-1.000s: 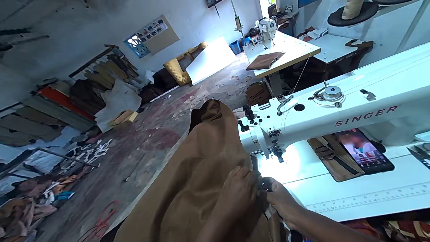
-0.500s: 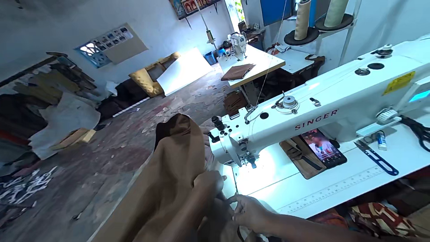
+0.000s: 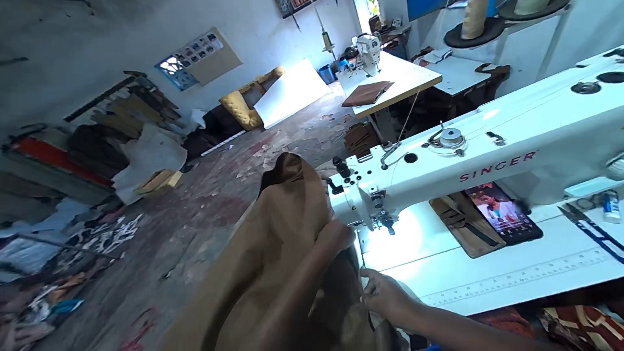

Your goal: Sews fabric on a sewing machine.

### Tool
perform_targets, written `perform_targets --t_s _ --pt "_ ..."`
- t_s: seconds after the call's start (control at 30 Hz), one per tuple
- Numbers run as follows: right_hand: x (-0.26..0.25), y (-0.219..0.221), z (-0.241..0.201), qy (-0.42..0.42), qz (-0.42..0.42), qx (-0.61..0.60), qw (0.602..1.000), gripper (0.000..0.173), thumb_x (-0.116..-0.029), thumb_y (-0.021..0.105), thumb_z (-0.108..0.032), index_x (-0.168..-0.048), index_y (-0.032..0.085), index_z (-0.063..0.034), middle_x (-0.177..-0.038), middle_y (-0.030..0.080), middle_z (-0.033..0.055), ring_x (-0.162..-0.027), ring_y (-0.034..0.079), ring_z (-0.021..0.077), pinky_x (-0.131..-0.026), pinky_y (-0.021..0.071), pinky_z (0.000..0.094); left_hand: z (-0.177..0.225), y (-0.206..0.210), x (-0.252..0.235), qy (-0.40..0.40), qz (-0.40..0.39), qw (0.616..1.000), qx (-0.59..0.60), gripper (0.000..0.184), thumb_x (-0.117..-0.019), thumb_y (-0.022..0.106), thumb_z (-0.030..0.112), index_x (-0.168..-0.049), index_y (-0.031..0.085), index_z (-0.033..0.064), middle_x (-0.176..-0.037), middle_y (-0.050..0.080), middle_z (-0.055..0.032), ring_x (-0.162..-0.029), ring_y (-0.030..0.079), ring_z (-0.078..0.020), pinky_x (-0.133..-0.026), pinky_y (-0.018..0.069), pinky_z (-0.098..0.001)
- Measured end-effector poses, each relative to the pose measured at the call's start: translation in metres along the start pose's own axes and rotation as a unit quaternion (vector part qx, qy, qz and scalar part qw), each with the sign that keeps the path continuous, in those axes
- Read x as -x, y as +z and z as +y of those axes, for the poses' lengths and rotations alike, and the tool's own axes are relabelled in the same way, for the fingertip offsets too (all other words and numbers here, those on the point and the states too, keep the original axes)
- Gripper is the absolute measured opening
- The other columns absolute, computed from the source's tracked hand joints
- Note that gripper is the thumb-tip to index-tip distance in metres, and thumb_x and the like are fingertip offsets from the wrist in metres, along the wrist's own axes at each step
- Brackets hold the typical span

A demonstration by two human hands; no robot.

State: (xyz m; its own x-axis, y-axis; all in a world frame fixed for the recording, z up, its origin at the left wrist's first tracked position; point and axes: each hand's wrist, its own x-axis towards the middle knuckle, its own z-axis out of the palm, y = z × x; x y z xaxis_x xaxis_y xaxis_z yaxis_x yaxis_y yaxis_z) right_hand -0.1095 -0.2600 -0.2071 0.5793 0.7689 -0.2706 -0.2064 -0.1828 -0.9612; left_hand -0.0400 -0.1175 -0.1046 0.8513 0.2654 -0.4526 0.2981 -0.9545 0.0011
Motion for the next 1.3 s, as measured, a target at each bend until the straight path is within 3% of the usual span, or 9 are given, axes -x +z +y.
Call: perform_targets --t_s 0.07,0.13,0.23,0.5,0.67,0.83,1.0,1.13,1.3 --pt "0.002 -0.002 -0.001 -0.021 0.03 -0.02 0.999 0.062 -0.0984 0.06 -0.01 -0.156 0.038 -0.0078 -0.106 0.066 0.011 -0.084 0.063 0.015 -0.078 0.0525 0.0331 -0.017 -0.008 0.018 0.109 0.064 0.968 0.219 0.029 -0.1063 0.054 0.013 -0.132 0.061 0.0 -0.123 0.067 -0.0183 -0.112 0.064 -0.028 -0.097 0.0507 -0.0484" --pt "0.001 -0.003 -0.002 -0.045 0.055 -0.021 0.997 0.059 -0.0965 0.06 -0.01 -0.153 0.043 -0.0101 -0.1 0.065 0.0054 -0.078 0.061 0.0098 -0.072 0.0519 0.0278 -0.045 -0.003 0.016 0.131 0.048 0.885 0.444 0.022 -0.1088 0.045 0.01 -0.124 0.06 0.0053 -0.099 0.067 -0.003 -0.084 0.062 -0.008 -0.075 0.0532 -0.0277" --pt "-0.001 0.001 -0.003 -0.04 0.051 0.013 0.998 0.06 -0.0958 0.06 -0.011 -0.154 0.044 -0.0127 -0.102 0.067 0.0064 -0.084 0.063 0.0121 -0.079 0.0524 0.0302 -0.092 0.029 -0.004 0.148 0.019 0.808 0.57 0.021 -0.109 0.041 0.008 -0.122 0.058 0.0082 -0.092 0.066 0.0002 -0.076 0.062 -0.0053 -0.069 0.0542 -0.0244" --pt "0.003 0.006 0.003 -0.026 0.046 0.044 0.998 0.064 -0.0929 0.061 -0.009 -0.155 0.043 -0.0133 -0.099 0.066 0.0069 -0.082 0.062 0.0137 -0.076 0.0516 0.031 -0.063 0.025 0.0 0.122 0.117 0.946 0.277 0.041 -0.1053 0.059 0.018 -0.138 0.043 -0.0002 -0.12 0.063 -0.02 -0.104 0.067 -0.0282 -0.091 0.0548 -0.0468" --pt "0.003 0.003 0.006 -0.027 0.037 0.031 0.998 0.065 -0.0933 0.062 -0.01 -0.155 0.042 -0.0118 -0.101 0.066 0.009 -0.083 0.063 0.0146 -0.078 0.0525 0.0323 -0.051 0.004 0.007 0.265 0.019 0.962 0.07 0.036 -0.1076 0.054 0.026 -0.13 0.062 -0.0018 -0.133 0.061 -0.0203 -0.126 0.058 -0.0314 -0.112 0.0403 -0.0526" --pt "0.003 0.003 0.007 -0.028 0.033 0.031 0.999 0.064 -0.094 0.062 -0.009 -0.155 0.041 -0.0117 -0.1 0.066 0.0087 -0.081 0.063 0.0138 -0.076 0.0519 0.0306 -0.041 -0.019 0.011 0.262 -0.146 0.941 -0.155 0.062 -0.0971 0.067 0.048 -0.138 0.056 0.0021 -0.133 0.061 -0.0197 -0.13 0.052 -0.0347 -0.117 0.0212 -0.063" --pt "0.005 0.002 0.007 -0.026 0.029 0.023 0.999 0.066 -0.0951 0.063 -0.009 -0.156 0.038 -0.0088 -0.103 0.066 0.0098 -0.083 0.063 0.014 -0.077 0.0522 0.0305 -0.037 -0.033 0.006 0.27 -0.226 0.911 -0.215 0.04 -0.0933 0.076 0.028 -0.121 0.067 0.0017 -0.126 0.064 -0.0198 -0.127 0.051 -0.0374 -0.115 0.0216 -0.0638" --pt "0.004 0.003 0.01 -0.028 0.03 0.005 0.999 0.068 -0.0949 0.064 -0.01 -0.157 0.036 -0.0073 -0.1 0.066 0.0084 -0.079 0.062 0.0125 -0.073 0.0515 0.0292 -0.026 -0.036 0.01 0.321 -0.226 0.894 -0.215 0.023 -0.0962 0.071 0.017 -0.106 0.067 -0.0036 -0.104 0.065 -0.0216 -0.103 0.06 -0.0366 -0.101 0.0373 -0.0604" --pt "0.003 0.003 0.014 -0.042 0.033 -0.008 0.999 0.069 -0.0937 0.065 -0.009 -0.156 0.035 -0.0061 -0.098 0.065 0.0068 -0.077 0.062 0.0103 -0.072 0.051 0.0268 -0.014 -0.031 0.019 0.307 -0.207 0.893 -0.257 0.027 -0.1034 0.059 0.016 -0.122 0.062 -0.0032 -0.107 0.067 -0.0262 -0.105 0.065 -0.0439 -0.092 0.0476 -0.0619"
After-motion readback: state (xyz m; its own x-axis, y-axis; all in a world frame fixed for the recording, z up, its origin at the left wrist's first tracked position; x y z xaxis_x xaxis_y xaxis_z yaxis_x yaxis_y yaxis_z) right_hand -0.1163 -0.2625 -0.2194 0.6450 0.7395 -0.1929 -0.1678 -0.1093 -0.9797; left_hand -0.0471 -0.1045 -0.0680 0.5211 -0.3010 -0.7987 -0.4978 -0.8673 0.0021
